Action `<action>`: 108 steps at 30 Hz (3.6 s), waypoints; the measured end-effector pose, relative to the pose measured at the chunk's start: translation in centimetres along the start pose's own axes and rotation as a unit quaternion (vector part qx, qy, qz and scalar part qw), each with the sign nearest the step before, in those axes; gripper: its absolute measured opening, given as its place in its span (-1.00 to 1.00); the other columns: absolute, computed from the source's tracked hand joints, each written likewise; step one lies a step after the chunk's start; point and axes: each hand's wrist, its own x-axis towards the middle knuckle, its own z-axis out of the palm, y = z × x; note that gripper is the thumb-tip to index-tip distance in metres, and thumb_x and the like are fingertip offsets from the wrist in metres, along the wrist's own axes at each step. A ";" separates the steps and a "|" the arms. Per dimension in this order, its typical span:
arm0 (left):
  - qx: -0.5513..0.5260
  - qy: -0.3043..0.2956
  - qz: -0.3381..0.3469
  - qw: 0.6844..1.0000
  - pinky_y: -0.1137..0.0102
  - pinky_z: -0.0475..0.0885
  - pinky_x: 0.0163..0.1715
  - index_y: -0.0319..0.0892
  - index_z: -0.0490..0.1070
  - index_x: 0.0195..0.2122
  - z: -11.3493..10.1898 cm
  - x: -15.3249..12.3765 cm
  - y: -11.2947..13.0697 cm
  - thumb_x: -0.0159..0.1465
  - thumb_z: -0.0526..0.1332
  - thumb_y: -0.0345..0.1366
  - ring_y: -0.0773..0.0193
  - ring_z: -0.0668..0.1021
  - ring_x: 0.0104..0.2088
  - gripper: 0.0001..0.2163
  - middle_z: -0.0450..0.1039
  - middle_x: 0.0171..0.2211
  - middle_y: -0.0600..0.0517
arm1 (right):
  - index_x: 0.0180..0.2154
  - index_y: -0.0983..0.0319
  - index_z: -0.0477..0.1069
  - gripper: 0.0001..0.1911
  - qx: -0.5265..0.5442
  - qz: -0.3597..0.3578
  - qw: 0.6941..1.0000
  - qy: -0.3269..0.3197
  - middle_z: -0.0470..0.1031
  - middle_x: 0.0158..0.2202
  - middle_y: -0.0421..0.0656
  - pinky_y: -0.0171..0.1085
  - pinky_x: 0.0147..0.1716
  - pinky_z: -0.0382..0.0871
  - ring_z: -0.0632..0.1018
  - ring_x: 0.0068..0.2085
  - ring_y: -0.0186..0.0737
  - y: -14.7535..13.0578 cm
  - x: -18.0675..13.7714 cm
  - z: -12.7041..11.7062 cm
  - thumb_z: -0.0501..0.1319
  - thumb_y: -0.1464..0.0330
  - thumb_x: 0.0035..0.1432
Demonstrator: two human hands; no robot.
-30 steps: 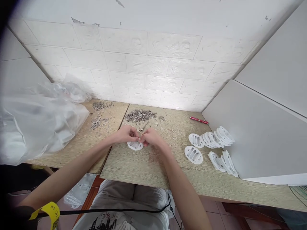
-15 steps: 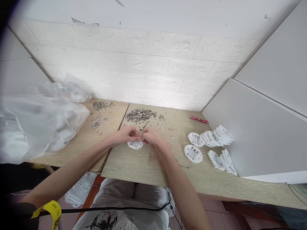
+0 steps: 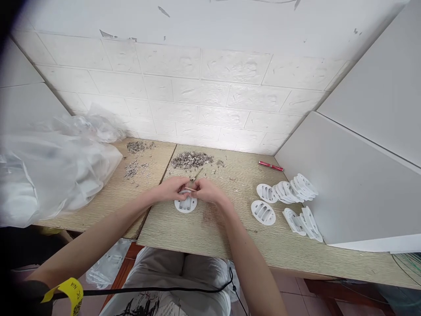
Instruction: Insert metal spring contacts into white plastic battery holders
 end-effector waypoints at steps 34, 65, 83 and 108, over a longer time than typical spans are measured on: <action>0.253 0.218 -0.383 0.861 0.15 0.37 -0.25 -0.15 0.57 -0.20 -4.8 -1.8 -4.1 0.25 -0.01 -0.35 -0.09 0.44 -0.06 -0.67 0.45 -0.13 -0.18 | -0.44 0.26 0.38 -0.88 0.046 0.053 0.997 0.020 0.33 -0.54 -0.26 -0.39 -0.65 0.03 0.27 -0.58 -0.44 -0.6 -0.9 -0.2 0.25 0.35 -0.05; 0.159 0.265 -0.222 0.925 0.34 0.24 -0.42 -0.18 0.43 -0.44 -3.6 -1.0 -3.2 0.23 0.10 -0.31 0.15 0.48 -0.27 -0.83 0.47 -0.31 -0.06 | -0.40 0.25 0.40 -0.78 0.028 0.033 0.998 0.044 0.34 -0.54 -0.26 -0.35 -0.63 0.08 0.28 -0.61 -0.42 -0.1 -0.7 0.1 0.24 0.20 0.05; -0.182 0.170 0.029 0.968 0.43 0.31 -0.41 -0.19 0.32 -0.34 -0.6 -0.2 0.2 0.29 0.08 -0.20 0.31 0.40 -0.36 -0.82 0.38 -0.37 0.01 | -0.39 0.22 0.40 -0.59 0.337 -0.056 0.929 0.144 0.18 -0.57 -0.32 -0.34 -0.58 -0.09 0.10 -0.57 -0.46 -1.5 -0.4 1.0 0.35 0.03 -0.09; -0.136 0.145 0.016 0.980 0.43 0.22 -0.45 -0.16 0.37 -0.20 -1.5 -0.6 0.2 0.18 0.21 -0.03 0.37 0.30 -0.45 -0.69 0.36 -0.31 0.04 | -0.32 0.22 0.44 -0.61 0.410 -0.045 0.904 0.116 0.13 -0.59 -0.35 -0.32 -0.60 -0.18 0.02 -0.58 -0.48 -1.3 -0.8 0.4 0.42 0.15 -0.18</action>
